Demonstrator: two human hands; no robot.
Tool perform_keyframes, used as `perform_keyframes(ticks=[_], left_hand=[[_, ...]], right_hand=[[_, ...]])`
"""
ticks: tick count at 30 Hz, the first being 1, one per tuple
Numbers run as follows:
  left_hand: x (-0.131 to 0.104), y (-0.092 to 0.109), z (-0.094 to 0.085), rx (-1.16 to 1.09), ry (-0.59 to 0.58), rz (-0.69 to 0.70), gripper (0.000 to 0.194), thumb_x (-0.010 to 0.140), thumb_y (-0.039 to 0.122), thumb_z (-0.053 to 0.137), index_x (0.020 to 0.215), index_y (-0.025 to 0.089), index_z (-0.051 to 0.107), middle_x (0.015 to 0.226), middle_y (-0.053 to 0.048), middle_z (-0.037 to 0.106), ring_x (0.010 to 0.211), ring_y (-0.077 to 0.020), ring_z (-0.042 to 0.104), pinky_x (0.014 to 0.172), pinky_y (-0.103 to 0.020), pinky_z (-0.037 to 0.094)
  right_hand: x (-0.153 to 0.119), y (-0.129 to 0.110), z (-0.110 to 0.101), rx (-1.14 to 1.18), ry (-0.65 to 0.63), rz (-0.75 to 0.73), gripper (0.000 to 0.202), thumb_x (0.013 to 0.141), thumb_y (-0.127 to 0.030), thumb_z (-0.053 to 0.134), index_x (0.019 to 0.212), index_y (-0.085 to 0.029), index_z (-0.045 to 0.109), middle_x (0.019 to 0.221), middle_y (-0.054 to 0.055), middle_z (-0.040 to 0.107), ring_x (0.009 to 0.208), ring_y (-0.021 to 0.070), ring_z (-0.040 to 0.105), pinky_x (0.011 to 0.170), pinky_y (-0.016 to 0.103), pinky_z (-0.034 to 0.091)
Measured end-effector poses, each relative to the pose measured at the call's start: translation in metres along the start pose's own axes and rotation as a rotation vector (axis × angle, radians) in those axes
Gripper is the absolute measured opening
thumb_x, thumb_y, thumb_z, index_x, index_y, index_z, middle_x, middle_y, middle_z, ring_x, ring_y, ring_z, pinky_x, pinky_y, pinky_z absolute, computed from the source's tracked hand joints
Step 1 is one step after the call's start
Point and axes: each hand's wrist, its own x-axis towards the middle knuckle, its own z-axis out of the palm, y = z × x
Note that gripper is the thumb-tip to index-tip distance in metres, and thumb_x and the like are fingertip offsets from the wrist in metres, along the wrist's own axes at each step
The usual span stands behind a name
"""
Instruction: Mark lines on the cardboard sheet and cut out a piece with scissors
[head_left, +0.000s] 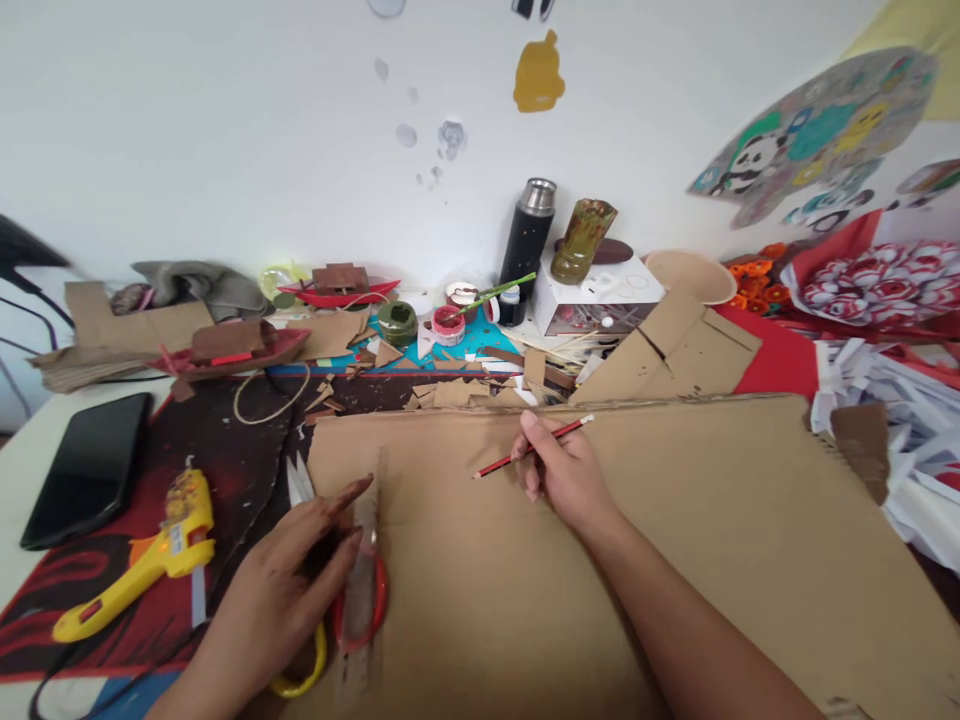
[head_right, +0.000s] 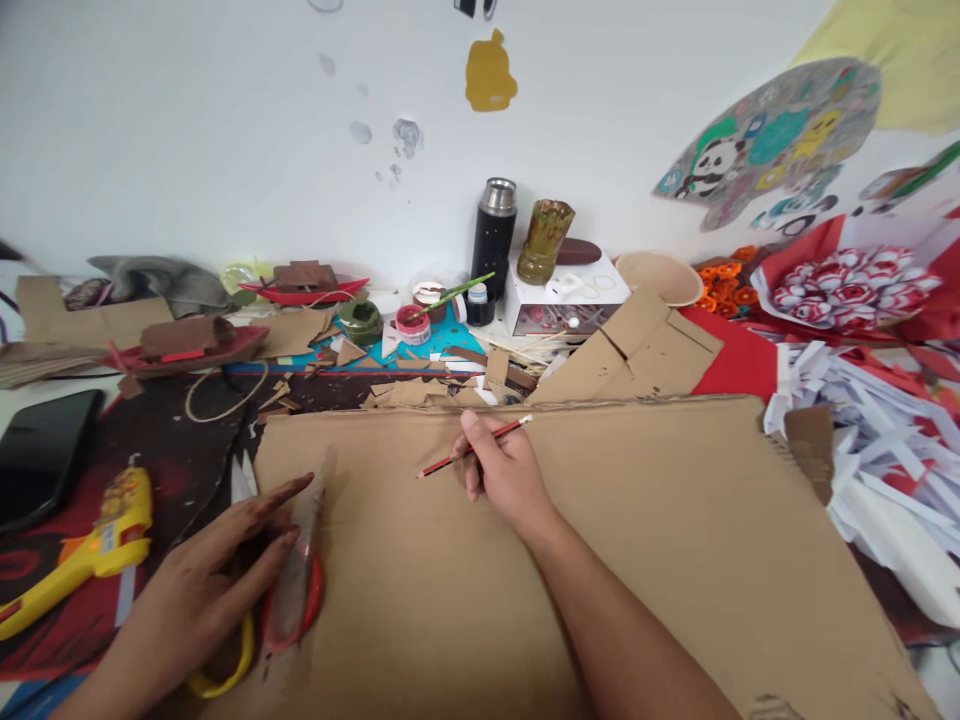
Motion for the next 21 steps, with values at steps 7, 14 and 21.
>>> perform_keyframes(ticks=[7, 14, 21], left_hand=[[-0.006, -0.02, -0.011, 0.012, 0.03, -0.153, 0.051, 0.096, 0.059, 0.065, 0.136, 0.03, 0.077, 0.128, -0.006, 0.085, 0.103, -0.0267, 0.082, 0.097, -0.038, 0.065], [-0.007, -0.032, -0.028, 0.013, -0.058, -0.29, 0.061, 0.096, 0.065, 0.066, 0.147, 0.031, 0.07, 0.115, -0.001, 0.087, 0.098, -0.0229, 0.082, 0.079, -0.025, 0.063], [0.006, 0.007, -0.016, 0.0, 0.072, -0.107, 0.051, 0.095, 0.059, 0.062, 0.132, 0.027, 0.078, 0.096, 0.001, 0.087, 0.076, -0.0185, 0.082, 0.07, -0.024, 0.063]], right_hand=[[-0.001, -0.002, 0.0, -0.021, -0.013, 0.01, 0.066, 0.087, -0.084, 0.073, 0.068, -0.021, 0.064, 0.038, -0.002, 0.053, 0.031, 0.0114, 0.046, 0.036, 0.021, 0.028], [0.0, -0.002, 0.001, 0.006, -0.006, 0.013, 0.066, 0.085, -0.084, 0.075, 0.069, -0.02, 0.065, 0.039, -0.002, 0.053, 0.031, 0.0115, 0.046, 0.036, 0.021, 0.03], [0.0, -0.002, 0.002, 0.002, 0.004, -0.001, 0.068, 0.084, -0.085, 0.077, 0.068, -0.02, 0.065, 0.039, -0.003, 0.053, 0.032, 0.0106, 0.046, 0.036, 0.02, 0.03]])
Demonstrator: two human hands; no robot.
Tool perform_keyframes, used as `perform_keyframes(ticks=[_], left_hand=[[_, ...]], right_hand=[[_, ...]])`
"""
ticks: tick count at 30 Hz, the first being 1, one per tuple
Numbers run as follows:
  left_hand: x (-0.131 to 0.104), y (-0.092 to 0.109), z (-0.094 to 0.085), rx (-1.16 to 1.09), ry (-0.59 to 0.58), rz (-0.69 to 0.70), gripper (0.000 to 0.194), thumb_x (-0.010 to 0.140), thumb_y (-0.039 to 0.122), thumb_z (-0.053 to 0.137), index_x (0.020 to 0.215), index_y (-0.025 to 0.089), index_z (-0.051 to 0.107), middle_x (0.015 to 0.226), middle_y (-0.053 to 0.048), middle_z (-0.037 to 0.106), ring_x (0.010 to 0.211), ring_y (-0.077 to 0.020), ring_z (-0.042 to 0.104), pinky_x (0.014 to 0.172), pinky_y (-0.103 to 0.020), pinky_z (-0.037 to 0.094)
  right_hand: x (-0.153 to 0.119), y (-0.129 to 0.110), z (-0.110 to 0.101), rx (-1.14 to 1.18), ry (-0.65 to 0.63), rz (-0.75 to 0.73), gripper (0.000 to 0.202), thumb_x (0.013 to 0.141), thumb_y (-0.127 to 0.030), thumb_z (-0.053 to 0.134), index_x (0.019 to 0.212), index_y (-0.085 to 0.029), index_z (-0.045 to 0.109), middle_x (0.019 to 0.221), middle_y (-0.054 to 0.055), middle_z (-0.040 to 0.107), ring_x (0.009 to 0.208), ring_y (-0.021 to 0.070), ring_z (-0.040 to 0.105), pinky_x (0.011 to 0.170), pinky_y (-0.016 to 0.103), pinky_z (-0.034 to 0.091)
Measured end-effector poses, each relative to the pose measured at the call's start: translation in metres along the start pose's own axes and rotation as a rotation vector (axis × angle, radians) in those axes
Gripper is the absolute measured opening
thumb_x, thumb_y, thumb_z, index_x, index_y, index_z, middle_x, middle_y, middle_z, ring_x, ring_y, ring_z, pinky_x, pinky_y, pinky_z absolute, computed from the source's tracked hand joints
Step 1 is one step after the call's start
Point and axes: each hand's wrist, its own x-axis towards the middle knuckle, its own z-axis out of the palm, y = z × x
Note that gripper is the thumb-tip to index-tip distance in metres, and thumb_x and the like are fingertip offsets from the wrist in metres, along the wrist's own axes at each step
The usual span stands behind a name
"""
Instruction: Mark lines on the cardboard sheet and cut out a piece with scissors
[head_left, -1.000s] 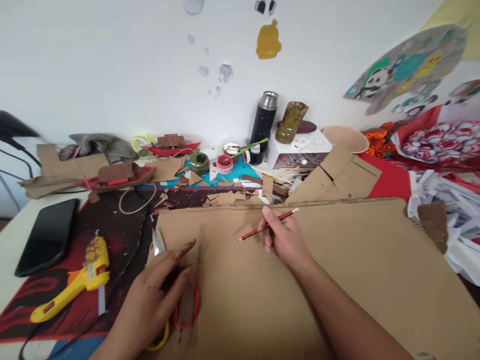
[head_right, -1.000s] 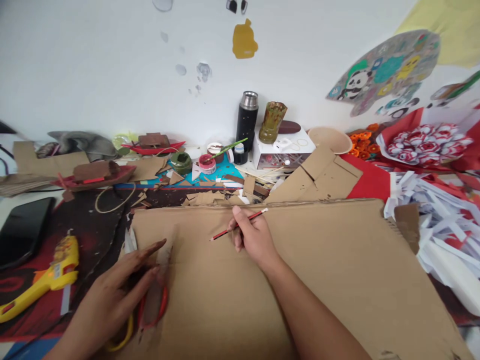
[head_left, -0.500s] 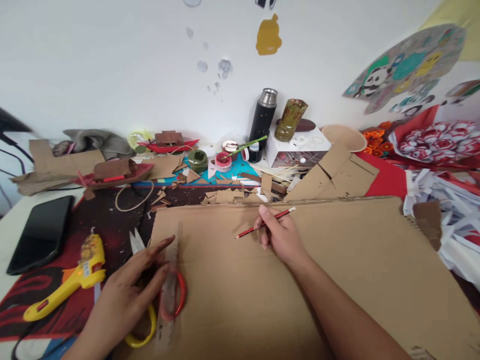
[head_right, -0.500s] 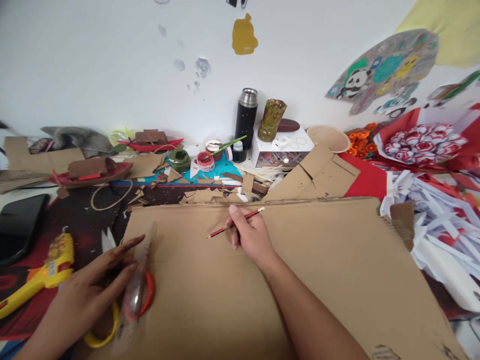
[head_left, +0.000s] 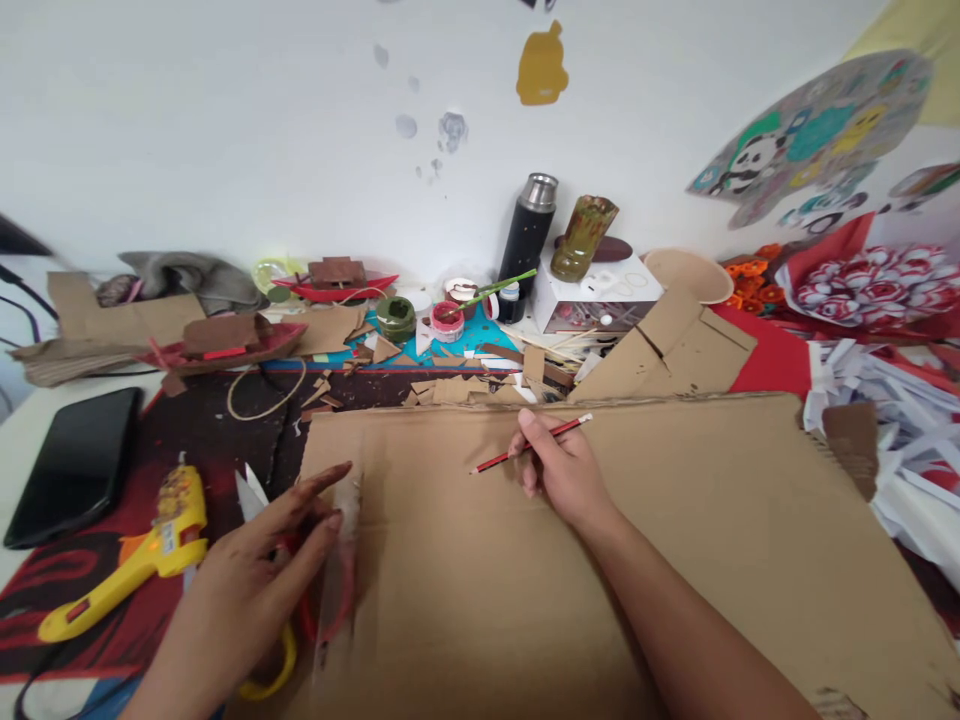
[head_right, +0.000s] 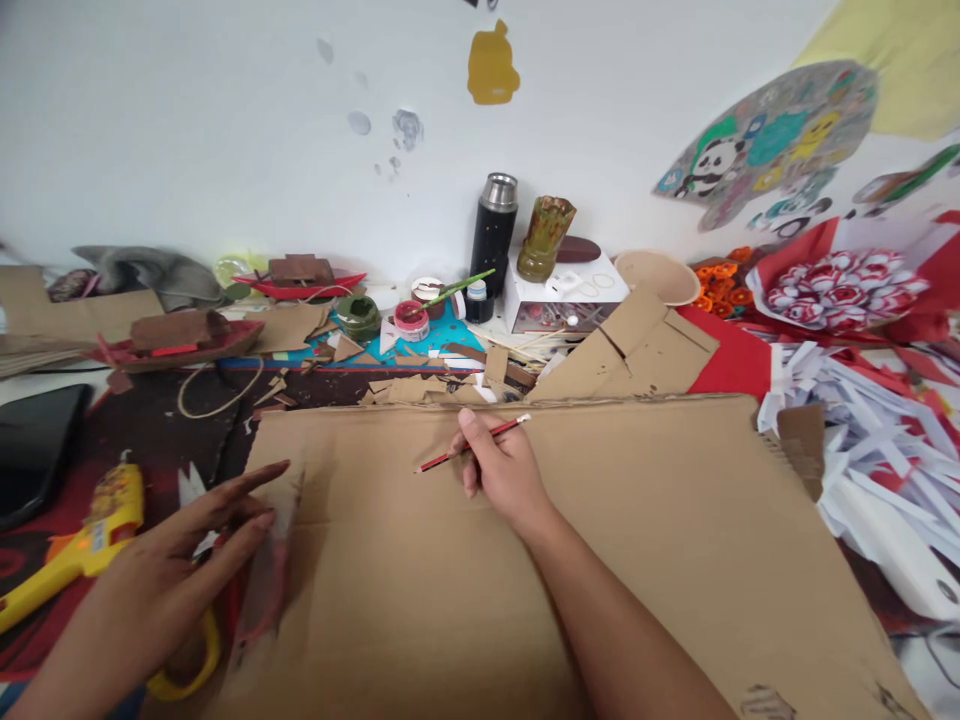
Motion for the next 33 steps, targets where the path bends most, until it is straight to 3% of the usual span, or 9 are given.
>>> perform_keyframes(ticks=[6, 9, 14, 18, 22, 26, 30, 33], left_hand=[[-0.003, -0.001, 0.014, -0.009, -0.048, 0.14, 0.038, 0.095, 0.051, 0.065, 0.119, 0.028, 0.083, 0.122, -0.005, 0.087, 0.103, -0.0245, 0.086, 0.087, -0.029, 0.067], [-0.005, -0.006, 0.009, -0.005, -0.03, 0.151, 0.04, 0.095, 0.051, 0.065, 0.121, 0.028, 0.083, 0.116, -0.006, 0.088, 0.097, -0.0236, 0.086, 0.081, -0.028, 0.068], [-0.005, -0.013, -0.002, -0.009, -0.027, 0.145, 0.031, 0.092, 0.05, 0.068, 0.107, 0.029, 0.085, 0.104, -0.004, 0.089, 0.083, -0.0204, 0.085, 0.075, -0.023, 0.066], [-0.005, -0.03, -0.008, -0.006, -0.049, 0.099, 0.038, 0.091, 0.055, 0.07, 0.117, 0.031, 0.085, 0.109, -0.004, 0.089, 0.088, -0.0208, 0.085, 0.072, -0.022, 0.064], [-0.004, -0.046, -0.017, -0.039, -0.08, -0.018, 0.046, 0.089, 0.058, 0.069, 0.122, 0.03, 0.084, 0.118, -0.002, 0.088, 0.093, -0.0207, 0.084, 0.08, -0.023, 0.063], [-0.001, -0.039, -0.025, 0.006, -0.074, -0.145, 0.061, 0.082, 0.066, 0.068, 0.124, 0.025, 0.084, 0.101, -0.002, 0.089, 0.081, -0.0213, 0.082, 0.071, -0.025, 0.063], [0.003, -0.026, -0.026, 0.032, -0.021, -0.227, 0.074, 0.075, 0.077, 0.064, 0.125, 0.026, 0.083, 0.108, -0.002, 0.089, 0.091, -0.0242, 0.083, 0.08, -0.029, 0.064], [0.009, -0.026, -0.026, 0.052, -0.026, -0.252, 0.082, 0.077, 0.08, 0.06, 0.133, 0.023, 0.079, 0.094, -0.001, 0.087, 0.083, -0.0246, 0.081, 0.079, -0.031, 0.064]], right_hand=[[0.0, -0.001, 0.001, 0.004, 0.004, 0.015, 0.072, 0.08, -0.09, 0.077, 0.067, -0.02, 0.065, 0.038, -0.003, 0.053, 0.032, 0.0101, 0.046, 0.036, 0.019, 0.031], [0.0, -0.001, 0.001, -0.004, 0.0, 0.014, 0.071, 0.081, -0.089, 0.077, 0.067, -0.02, 0.065, 0.039, -0.003, 0.053, 0.032, 0.0102, 0.046, 0.035, 0.019, 0.032], [-0.001, -0.003, 0.0, -0.02, -0.012, 0.006, 0.068, 0.084, -0.086, 0.076, 0.068, -0.021, 0.065, 0.04, -0.003, 0.053, 0.033, 0.0105, 0.047, 0.035, 0.019, 0.031], [-0.002, -0.005, 0.001, -0.057, -0.027, -0.005, 0.067, 0.087, -0.086, 0.073, 0.068, -0.021, 0.065, 0.04, -0.003, 0.052, 0.033, 0.0108, 0.045, 0.034, 0.021, 0.031], [-0.002, -0.004, 0.001, -0.054, -0.027, -0.003, 0.068, 0.086, -0.086, 0.072, 0.067, -0.021, 0.065, 0.04, -0.003, 0.053, 0.033, 0.011, 0.046, 0.034, 0.021, 0.031], [-0.002, -0.004, 0.001, -0.052, -0.029, 0.0, 0.069, 0.084, -0.088, 0.073, 0.069, -0.021, 0.065, 0.04, -0.003, 0.053, 0.033, 0.0105, 0.045, 0.034, 0.02, 0.03], [-0.002, -0.003, 0.002, -0.054, -0.019, -0.002, 0.069, 0.085, -0.087, 0.073, 0.068, -0.021, 0.064, 0.039, -0.003, 0.053, 0.033, 0.0109, 0.045, 0.035, 0.021, 0.031], [-0.003, -0.003, 0.003, -0.043, -0.01, -0.004, 0.068, 0.084, -0.087, 0.074, 0.069, -0.022, 0.064, 0.04, -0.003, 0.053, 0.034, 0.0112, 0.045, 0.036, 0.021, 0.032]])
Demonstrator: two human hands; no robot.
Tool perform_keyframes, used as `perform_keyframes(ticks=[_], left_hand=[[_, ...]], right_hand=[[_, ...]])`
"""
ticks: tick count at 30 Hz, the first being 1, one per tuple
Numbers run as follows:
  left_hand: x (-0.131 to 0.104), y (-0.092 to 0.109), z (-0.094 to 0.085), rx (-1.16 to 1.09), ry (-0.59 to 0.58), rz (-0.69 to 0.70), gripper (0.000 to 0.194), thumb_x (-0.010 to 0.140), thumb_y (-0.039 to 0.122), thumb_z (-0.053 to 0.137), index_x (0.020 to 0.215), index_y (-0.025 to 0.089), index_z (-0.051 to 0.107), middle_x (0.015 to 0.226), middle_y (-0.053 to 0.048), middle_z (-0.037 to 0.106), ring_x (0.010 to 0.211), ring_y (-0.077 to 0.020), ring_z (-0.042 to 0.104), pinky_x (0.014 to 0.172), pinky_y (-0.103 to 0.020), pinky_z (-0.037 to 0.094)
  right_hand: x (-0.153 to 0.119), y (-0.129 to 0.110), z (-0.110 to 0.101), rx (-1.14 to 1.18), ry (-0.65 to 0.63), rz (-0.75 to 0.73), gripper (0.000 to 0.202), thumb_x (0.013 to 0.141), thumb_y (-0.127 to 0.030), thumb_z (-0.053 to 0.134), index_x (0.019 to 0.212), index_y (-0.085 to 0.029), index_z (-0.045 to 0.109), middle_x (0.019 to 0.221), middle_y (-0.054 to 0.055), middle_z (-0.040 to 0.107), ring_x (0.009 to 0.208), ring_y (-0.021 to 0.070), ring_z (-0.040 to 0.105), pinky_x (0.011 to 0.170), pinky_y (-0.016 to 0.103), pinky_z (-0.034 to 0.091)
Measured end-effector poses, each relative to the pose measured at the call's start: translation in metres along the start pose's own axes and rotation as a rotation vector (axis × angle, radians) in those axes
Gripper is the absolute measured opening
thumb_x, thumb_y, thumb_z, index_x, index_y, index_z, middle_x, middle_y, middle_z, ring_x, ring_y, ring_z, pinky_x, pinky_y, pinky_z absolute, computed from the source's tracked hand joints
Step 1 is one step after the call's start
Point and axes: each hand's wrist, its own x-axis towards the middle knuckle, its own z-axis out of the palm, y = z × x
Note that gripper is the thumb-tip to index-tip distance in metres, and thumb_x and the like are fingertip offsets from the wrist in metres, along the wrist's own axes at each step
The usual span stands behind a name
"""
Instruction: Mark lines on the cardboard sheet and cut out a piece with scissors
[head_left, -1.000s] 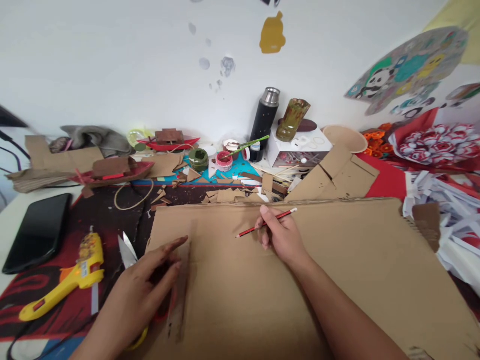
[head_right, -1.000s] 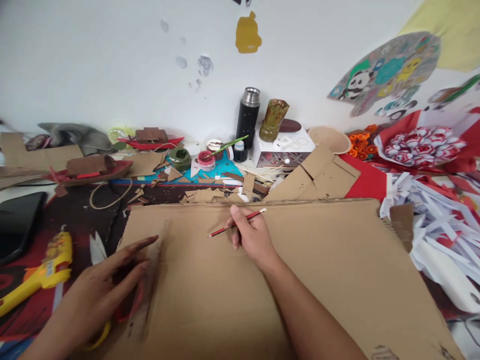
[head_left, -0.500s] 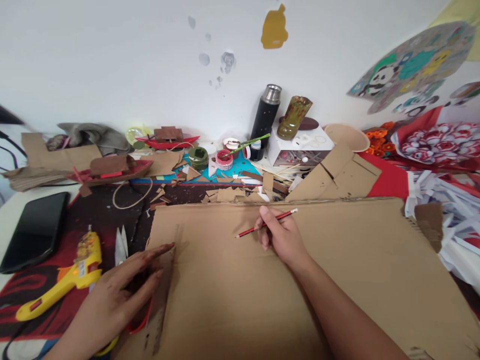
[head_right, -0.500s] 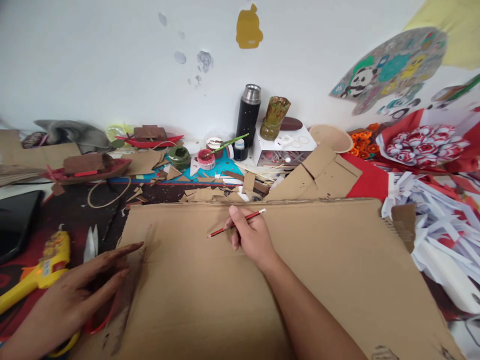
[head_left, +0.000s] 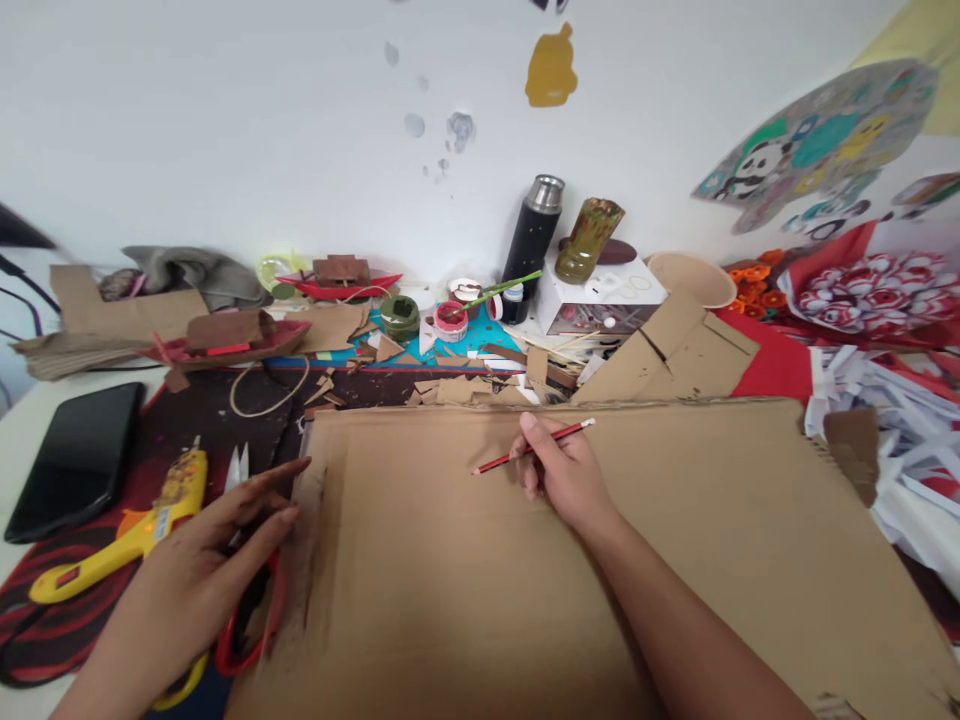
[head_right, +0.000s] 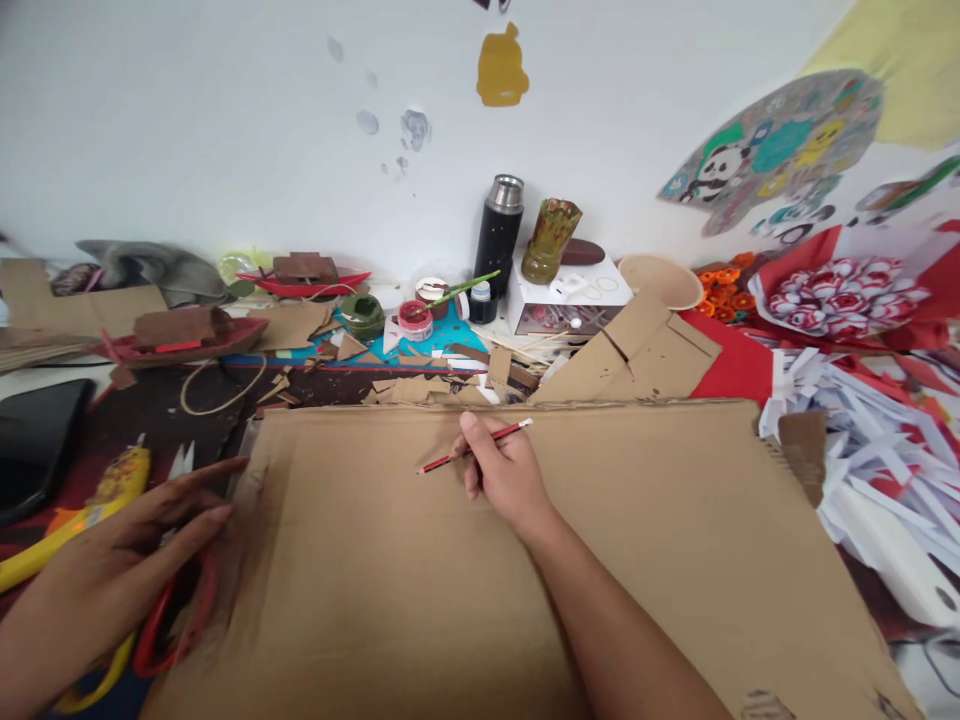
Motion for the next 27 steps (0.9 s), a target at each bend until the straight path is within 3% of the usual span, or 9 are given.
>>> perform_keyframes(ticks=[2, 7, 13, 20, 24, 27], left_hand=[[0.006, -0.003, 0.001, 0.01, -0.05, 0.008, 0.084, 0.08, 0.079, 0.058, 0.141, 0.024, 0.075, 0.095, -0.001, 0.087, 0.091, -0.0261, 0.082, 0.083, -0.032, 0.063], [0.017, -0.006, 0.006, 0.033, -0.127, 0.034, 0.085, 0.082, 0.077, 0.054, 0.146, 0.025, 0.072, 0.127, -0.003, 0.086, 0.121, -0.031, 0.08, 0.099, -0.036, 0.061], [0.017, 0.006, 0.001, 0.072, -0.16, 0.113, 0.075, 0.086, 0.068, 0.051, 0.142, 0.023, 0.075, 0.122, -0.004, 0.087, 0.113, -0.0315, 0.083, 0.086, -0.034, 0.065], [0.017, 0.008, 0.001, 0.119, -0.18, 0.135, 0.077, 0.093, 0.06, 0.047, 0.154, 0.016, 0.065, 0.112, -0.009, 0.089, 0.111, -0.0337, 0.084, 0.092, -0.038, 0.064], [0.02, 0.002, 0.004, 0.14, -0.216, 0.128, 0.083, 0.096, 0.062, 0.044, 0.164, 0.015, 0.054, 0.12, -0.008, 0.087, 0.118, -0.0337, 0.082, 0.097, -0.039, 0.063], [0.021, 0.002, 0.003, 0.165, -0.229, 0.131, 0.086, 0.095, 0.065, 0.041, 0.163, 0.014, 0.055, 0.127, -0.009, 0.085, 0.122, -0.0356, 0.08, 0.096, -0.04, 0.064]], right_hand=[[0.0, -0.001, 0.001, -0.007, 0.001, 0.002, 0.068, 0.084, -0.087, 0.074, 0.068, -0.022, 0.064, 0.04, -0.003, 0.053, 0.034, 0.0109, 0.044, 0.036, 0.021, 0.031], [0.001, -0.001, 0.003, -0.007, 0.023, 0.028, 0.069, 0.082, -0.088, 0.074, 0.068, -0.021, 0.064, 0.039, -0.003, 0.052, 0.033, 0.0109, 0.044, 0.036, 0.021, 0.03], [0.002, 0.0, 0.003, -0.045, 0.037, 0.027, 0.068, 0.083, -0.086, 0.075, 0.069, -0.02, 0.066, 0.04, -0.003, 0.053, 0.033, 0.0108, 0.045, 0.037, 0.021, 0.03], [0.002, 0.0, 0.006, -0.074, 0.056, 0.008, 0.07, 0.084, -0.088, 0.073, 0.069, -0.02, 0.067, 0.039, -0.002, 0.054, 0.033, 0.0114, 0.045, 0.037, 0.022, 0.031], [0.002, 0.0, 0.007, -0.074, 0.069, -0.001, 0.073, 0.081, -0.091, 0.074, 0.07, -0.02, 0.067, 0.039, -0.002, 0.054, 0.033, 0.0113, 0.046, 0.037, 0.021, 0.029], [0.002, 0.002, 0.007, -0.069, 0.083, -0.007, 0.073, 0.082, -0.092, 0.074, 0.069, -0.02, 0.066, 0.039, -0.002, 0.054, 0.032, 0.0106, 0.047, 0.037, 0.02, 0.029]])
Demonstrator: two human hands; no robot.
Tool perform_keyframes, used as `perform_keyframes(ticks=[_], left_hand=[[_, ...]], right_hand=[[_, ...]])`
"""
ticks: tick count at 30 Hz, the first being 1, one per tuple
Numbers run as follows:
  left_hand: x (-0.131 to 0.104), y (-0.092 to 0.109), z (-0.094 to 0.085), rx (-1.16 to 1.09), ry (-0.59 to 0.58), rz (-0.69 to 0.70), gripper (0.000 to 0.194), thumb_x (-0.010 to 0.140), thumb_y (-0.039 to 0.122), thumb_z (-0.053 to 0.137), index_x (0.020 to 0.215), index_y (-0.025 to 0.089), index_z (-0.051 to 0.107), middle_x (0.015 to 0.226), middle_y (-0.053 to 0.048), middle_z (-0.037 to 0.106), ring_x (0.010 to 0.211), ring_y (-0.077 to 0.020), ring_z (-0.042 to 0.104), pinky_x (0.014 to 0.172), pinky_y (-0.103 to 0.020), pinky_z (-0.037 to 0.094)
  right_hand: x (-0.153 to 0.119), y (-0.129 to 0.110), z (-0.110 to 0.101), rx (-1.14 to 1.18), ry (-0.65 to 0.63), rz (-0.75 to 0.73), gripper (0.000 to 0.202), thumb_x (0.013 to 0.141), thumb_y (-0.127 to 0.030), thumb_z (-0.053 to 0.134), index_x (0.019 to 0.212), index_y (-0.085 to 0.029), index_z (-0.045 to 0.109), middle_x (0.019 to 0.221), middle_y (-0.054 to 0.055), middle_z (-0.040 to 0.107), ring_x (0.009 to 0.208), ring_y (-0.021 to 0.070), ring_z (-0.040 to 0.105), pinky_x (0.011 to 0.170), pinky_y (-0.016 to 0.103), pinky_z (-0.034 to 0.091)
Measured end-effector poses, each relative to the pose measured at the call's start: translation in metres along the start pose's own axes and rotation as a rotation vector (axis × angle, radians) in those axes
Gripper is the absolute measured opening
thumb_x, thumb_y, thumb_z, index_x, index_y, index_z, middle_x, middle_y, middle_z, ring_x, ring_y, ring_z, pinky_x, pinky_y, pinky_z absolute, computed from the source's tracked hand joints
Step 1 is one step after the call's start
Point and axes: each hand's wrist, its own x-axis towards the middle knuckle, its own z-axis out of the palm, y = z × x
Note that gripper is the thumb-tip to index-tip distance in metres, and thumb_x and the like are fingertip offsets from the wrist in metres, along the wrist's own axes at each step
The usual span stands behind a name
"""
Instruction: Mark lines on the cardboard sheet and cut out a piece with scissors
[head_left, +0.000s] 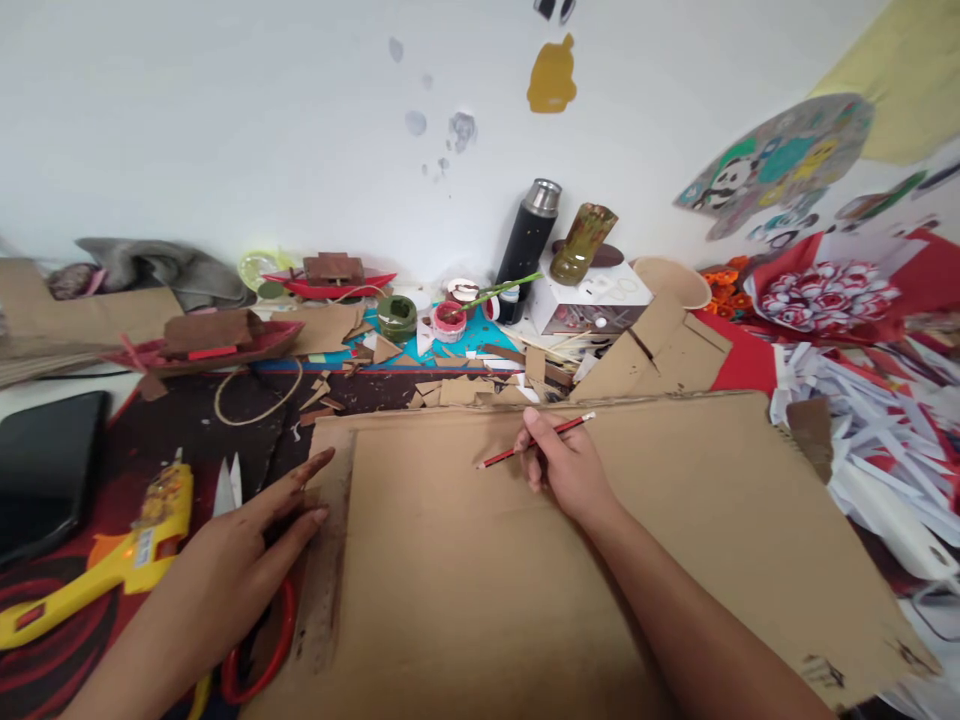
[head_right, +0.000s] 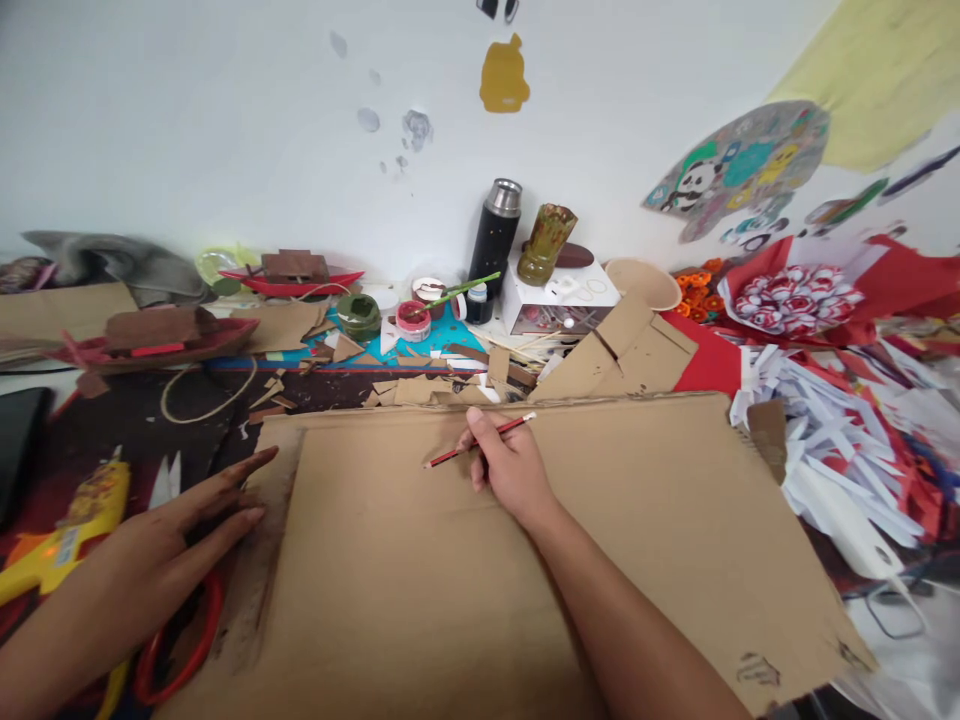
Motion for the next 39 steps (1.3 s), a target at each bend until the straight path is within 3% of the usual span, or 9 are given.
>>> perform_keyframes(ticks=[5, 9, 12, 20, 24, 30, 39], left_hand=[[0.004, 0.002, 0.0, 0.01, 0.018, 0.017, 0.088, 0.09, 0.067, 0.042, 0.157, 0.015, 0.063, 0.139, -0.009, 0.078, 0.126, -0.0378, 0.077, 0.095, -0.042, 0.065], [0.005, -0.003, 0.001, -0.021, 0.024, 0.009, 0.092, 0.086, 0.069, 0.046, 0.16, 0.016, 0.061, 0.131, -0.006, 0.082, 0.125, -0.0357, 0.077, 0.095, -0.039, 0.065], [0.005, -0.007, 0.001, -0.034, 0.019, 0.021, 0.091, 0.086, 0.068, 0.048, 0.159, 0.017, 0.061, 0.129, -0.006, 0.083, 0.125, -0.0351, 0.078, 0.094, -0.038, 0.066], [0.007, -0.006, 0.002, 0.023, 0.026, 0.024, 0.088, 0.088, 0.069, 0.043, 0.157, 0.019, 0.064, 0.15, -0.004, 0.069, 0.132, -0.0362, 0.072, 0.1, -0.042, 0.065], [0.005, -0.005, 0.002, 0.008, 0.027, 0.044, 0.084, 0.091, 0.065, 0.041, 0.155, 0.017, 0.066, 0.146, -0.009, 0.073, 0.127, -0.0363, 0.076, 0.1, -0.042, 0.065], [0.005, -0.01, 0.002, 0.039, 0.019, 0.067, 0.078, 0.092, 0.063, 0.046, 0.159, 0.026, 0.063, 0.133, -0.005, 0.082, 0.117, -0.0317, 0.081, 0.089, -0.033, 0.066], [0.007, 0.004, -0.004, 0.034, -0.052, -0.015, 0.091, 0.089, 0.067, 0.038, 0.16, 0.015, 0.06, 0.14, -0.01, 0.078, 0.13, -0.0389, 0.075, 0.099, -0.045, 0.064]], right_hand=[[0.002, 0.006, 0.0, 0.054, 0.029, 0.002, 0.068, 0.086, -0.085, 0.075, 0.069, -0.02, 0.065, 0.037, -0.004, 0.052, 0.03, 0.0107, 0.046, 0.035, 0.021, 0.028], [0.002, 0.008, 0.0, 0.093, 0.025, -0.007, 0.065, 0.087, -0.082, 0.077, 0.069, -0.02, 0.065, 0.037, -0.004, 0.051, 0.029, 0.0107, 0.045, 0.036, 0.021, 0.03], [0.002, 0.009, 0.0, 0.104, 0.032, -0.015, 0.065, 0.087, -0.082, 0.077, 0.069, -0.02, 0.066, 0.037, -0.004, 0.051, 0.03, 0.0103, 0.045, 0.036, 0.021, 0.03], [0.0, 0.006, 0.001, 0.071, 0.06, -0.013, 0.069, 0.084, -0.087, 0.076, 0.068, -0.021, 0.065, 0.038, -0.003, 0.051, 0.03, 0.0115, 0.044, 0.035, 0.023, 0.03], [0.0, 0.006, 0.002, 0.05, 0.072, -0.03, 0.069, 0.086, -0.086, 0.075, 0.067, -0.02, 0.067, 0.038, -0.003, 0.052, 0.031, 0.0113, 0.044, 0.035, 0.022, 0.031], [-0.001, 0.01, 0.002, 0.044, 0.078, -0.048, 0.068, 0.09, -0.084, 0.073, 0.067, -0.02, 0.067, 0.037, -0.003, 0.051, 0.031, 0.0116, 0.044, 0.035, 0.022, 0.031], [-0.001, 0.005, 0.003, 0.025, 0.075, -0.026, 0.068, 0.087, -0.085, 0.075, 0.068, -0.02, 0.067, 0.038, -0.002, 0.053, 0.031, 0.0116, 0.045, 0.036, 0.022, 0.033]])
